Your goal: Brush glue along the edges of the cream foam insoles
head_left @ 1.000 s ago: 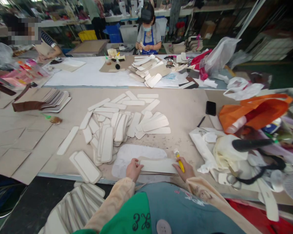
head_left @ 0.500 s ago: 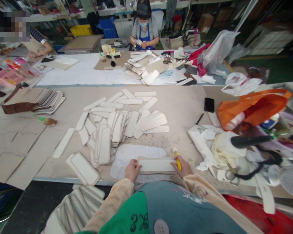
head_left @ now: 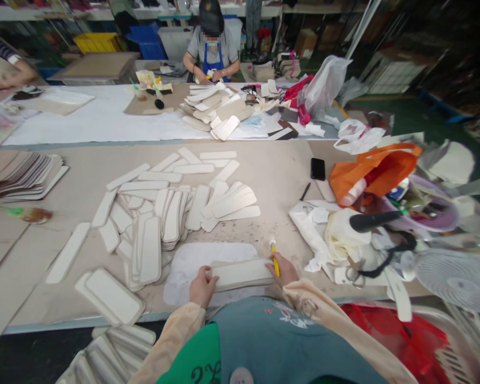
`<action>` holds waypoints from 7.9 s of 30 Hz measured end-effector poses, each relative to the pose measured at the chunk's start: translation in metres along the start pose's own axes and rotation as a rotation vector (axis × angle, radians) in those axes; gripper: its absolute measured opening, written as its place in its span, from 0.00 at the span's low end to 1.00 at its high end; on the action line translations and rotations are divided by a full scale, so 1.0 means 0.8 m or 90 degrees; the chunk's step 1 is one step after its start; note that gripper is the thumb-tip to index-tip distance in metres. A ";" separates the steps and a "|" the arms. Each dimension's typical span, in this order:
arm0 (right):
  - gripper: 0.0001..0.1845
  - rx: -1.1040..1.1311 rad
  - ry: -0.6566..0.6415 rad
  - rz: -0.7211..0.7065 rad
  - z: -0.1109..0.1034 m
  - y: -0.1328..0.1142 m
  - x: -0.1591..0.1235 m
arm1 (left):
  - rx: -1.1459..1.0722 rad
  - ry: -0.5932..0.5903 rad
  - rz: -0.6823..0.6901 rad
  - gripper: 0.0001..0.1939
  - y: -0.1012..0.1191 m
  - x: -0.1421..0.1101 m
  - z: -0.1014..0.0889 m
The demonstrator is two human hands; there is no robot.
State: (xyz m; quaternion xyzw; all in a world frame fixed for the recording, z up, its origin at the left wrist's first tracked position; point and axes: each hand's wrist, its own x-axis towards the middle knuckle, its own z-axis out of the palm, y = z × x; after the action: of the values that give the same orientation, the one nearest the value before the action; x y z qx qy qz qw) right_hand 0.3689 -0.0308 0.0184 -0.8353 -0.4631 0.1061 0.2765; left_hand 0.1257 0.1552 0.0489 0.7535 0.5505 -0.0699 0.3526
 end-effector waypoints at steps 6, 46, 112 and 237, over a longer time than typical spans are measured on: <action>0.07 -0.028 0.023 -0.013 0.005 -0.001 0.005 | 0.012 -0.002 0.005 0.19 -0.001 0.002 0.000; 0.09 0.105 0.056 0.029 -0.007 0.008 -0.002 | 0.079 -0.008 0.060 0.21 0.000 0.001 -0.002; 0.21 0.678 -0.037 0.066 -0.140 -0.150 0.015 | -1.115 0.003 0.100 0.05 0.189 -0.079 -0.216; 0.17 0.360 0.001 0.185 -0.077 -0.108 0.014 | -0.480 0.101 -0.112 0.16 -0.064 0.148 -0.276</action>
State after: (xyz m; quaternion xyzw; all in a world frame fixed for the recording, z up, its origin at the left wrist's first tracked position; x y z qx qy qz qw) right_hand 0.3396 -0.0079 0.1183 -0.7828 -0.2910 0.2683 0.4801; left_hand 0.0635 0.3889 0.1306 0.5245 0.6253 0.1657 0.5536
